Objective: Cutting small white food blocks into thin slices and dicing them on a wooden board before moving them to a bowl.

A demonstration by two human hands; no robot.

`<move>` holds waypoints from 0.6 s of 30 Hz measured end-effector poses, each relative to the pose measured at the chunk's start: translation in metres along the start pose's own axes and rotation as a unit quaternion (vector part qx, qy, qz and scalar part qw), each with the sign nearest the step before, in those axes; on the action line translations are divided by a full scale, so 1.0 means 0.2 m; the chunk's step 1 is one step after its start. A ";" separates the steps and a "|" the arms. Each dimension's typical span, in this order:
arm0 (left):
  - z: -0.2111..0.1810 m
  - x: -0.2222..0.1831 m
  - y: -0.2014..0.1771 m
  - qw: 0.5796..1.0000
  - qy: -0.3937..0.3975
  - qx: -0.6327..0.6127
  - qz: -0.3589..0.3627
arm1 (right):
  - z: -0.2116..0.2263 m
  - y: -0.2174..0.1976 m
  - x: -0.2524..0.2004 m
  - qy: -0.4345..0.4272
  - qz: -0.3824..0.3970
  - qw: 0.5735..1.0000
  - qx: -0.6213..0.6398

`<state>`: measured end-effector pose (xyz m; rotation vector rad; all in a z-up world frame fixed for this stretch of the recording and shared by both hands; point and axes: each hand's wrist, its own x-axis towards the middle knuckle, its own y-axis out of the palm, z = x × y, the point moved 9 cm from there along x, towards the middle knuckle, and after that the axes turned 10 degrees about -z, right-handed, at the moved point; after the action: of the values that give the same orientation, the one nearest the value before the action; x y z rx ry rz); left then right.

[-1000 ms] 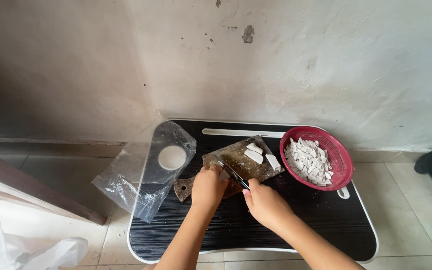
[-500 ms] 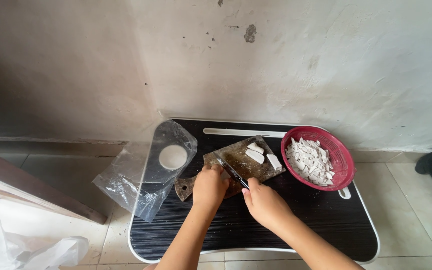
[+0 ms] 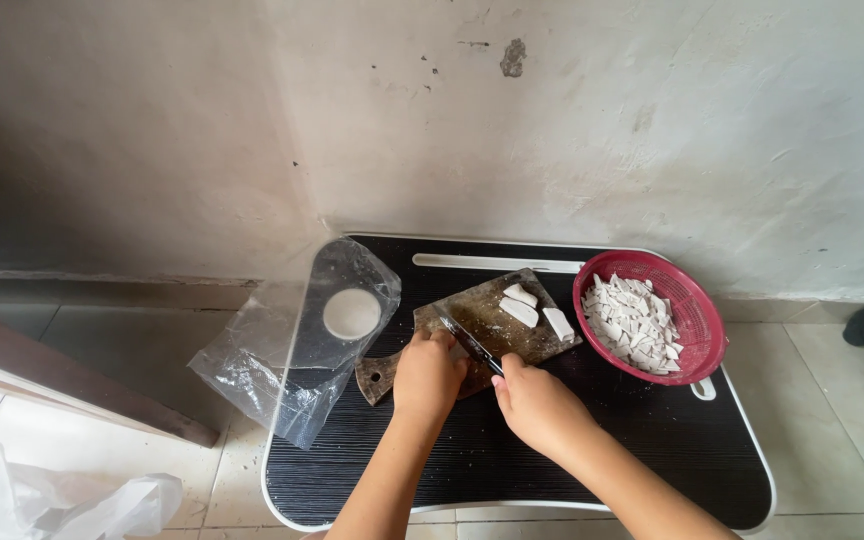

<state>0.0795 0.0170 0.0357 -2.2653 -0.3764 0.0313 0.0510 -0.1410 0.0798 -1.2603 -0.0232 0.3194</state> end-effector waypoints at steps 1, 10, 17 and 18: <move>0.00 0.00 0.00 1.000 0.000 0.000 0.000 | 0.01 0.00 0.00 0.000 0.000 1.000 0.000; 0.01 0.00 0.00 1.000 0.008 0.005 -0.007 | 0.03 0.03 0.05 0.000 0.009 1.000 -0.015; 0.01 0.02 0.00 0.999 0.020 0.028 -0.012 | 0.08 0.04 0.12 -0.037 -0.014 0.999 0.003; -0.01 0.02 -0.01 0.998 0.030 0.052 -0.012 | 0.10 0.03 0.11 -0.051 0.005 0.999 -0.003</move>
<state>0.0833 0.0187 0.0384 -2.1540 -0.3606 -0.0296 0.0665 -0.1149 0.0771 -1.2502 -0.1057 0.3933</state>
